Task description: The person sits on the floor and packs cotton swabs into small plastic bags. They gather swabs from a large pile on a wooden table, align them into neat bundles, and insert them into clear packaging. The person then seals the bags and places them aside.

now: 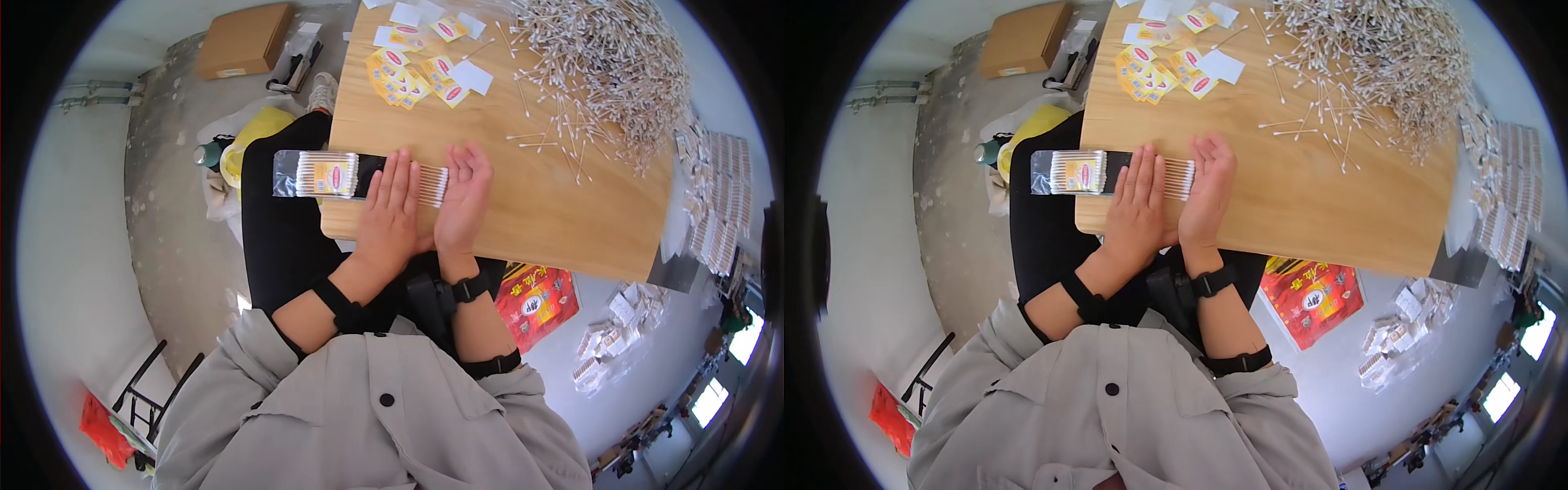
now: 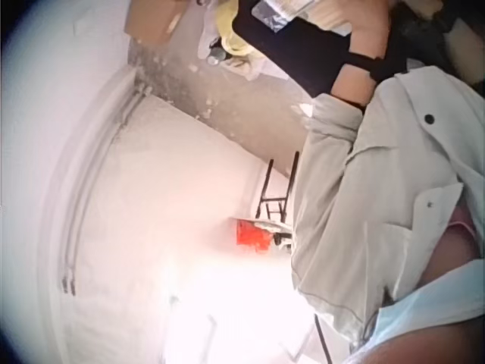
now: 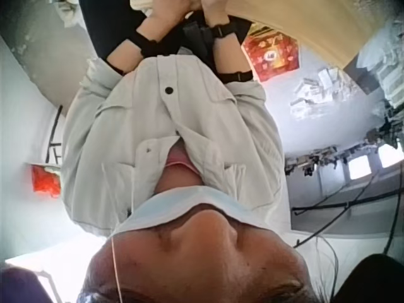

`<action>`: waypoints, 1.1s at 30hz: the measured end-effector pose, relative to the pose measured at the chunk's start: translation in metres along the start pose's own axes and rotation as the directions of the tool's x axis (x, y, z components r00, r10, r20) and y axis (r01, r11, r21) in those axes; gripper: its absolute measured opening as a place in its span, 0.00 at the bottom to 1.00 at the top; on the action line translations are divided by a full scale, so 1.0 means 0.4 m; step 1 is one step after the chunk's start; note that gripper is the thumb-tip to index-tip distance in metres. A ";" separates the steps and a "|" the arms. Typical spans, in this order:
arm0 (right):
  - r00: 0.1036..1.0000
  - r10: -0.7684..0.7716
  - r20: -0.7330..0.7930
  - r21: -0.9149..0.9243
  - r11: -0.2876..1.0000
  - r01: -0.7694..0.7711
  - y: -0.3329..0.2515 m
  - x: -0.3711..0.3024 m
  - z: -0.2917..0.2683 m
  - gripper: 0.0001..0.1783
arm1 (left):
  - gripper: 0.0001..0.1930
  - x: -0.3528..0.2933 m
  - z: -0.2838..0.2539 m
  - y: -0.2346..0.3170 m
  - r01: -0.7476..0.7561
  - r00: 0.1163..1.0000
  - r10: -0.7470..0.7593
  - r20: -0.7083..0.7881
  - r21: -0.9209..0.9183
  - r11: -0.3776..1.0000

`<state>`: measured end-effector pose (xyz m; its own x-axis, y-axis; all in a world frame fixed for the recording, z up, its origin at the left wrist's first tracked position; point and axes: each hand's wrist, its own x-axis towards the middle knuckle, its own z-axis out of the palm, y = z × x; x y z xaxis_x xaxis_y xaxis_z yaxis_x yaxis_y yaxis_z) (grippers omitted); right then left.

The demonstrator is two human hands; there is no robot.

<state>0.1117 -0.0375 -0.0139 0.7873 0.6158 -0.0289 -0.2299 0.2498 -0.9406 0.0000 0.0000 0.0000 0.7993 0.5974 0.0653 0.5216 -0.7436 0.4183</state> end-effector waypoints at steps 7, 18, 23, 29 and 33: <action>0.997 0.000 -0.081 -0.006 1.000 -0.001 0.010 -0.035 0.014 0.30 | 0.57 -0.005 -0.014 0.009 -0.008 0.999 0.007 0.031 0.042 0.999; 0.970 -0.240 0.035 -0.822 0.546 0.164 -0.047 -0.004 -0.015 0.22 | 0.60 -0.011 -0.028 -0.009 0.028 0.997 -0.035 0.076 0.088 0.996; 0.880 -0.372 0.295 -0.905 0.186 0.382 0.000 0.036 0.014 0.24 | 0.59 -0.013 -0.023 -0.011 0.031 0.998 -0.036 0.054 0.094 0.995; 0.881 -0.321 0.347 -0.912 0.105 0.397 0.007 0.031 0.047 0.22 | 0.57 -0.020 -0.025 -0.011 0.067 0.998 -0.068 0.007 0.136 0.988; 0.875 -0.327 0.357 -0.912 0.079 0.402 0.017 0.033 0.045 0.21 | 0.57 -0.035 -0.054 -0.027 -0.007 0.999 0.001 0.037 0.151 0.989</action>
<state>0.1103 -0.0144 -0.0147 0.5600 0.7240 0.4027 0.8199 -0.4146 -0.3948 -0.0231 0.0061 0.0140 0.8104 0.5850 0.0326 0.5551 -0.7844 0.2766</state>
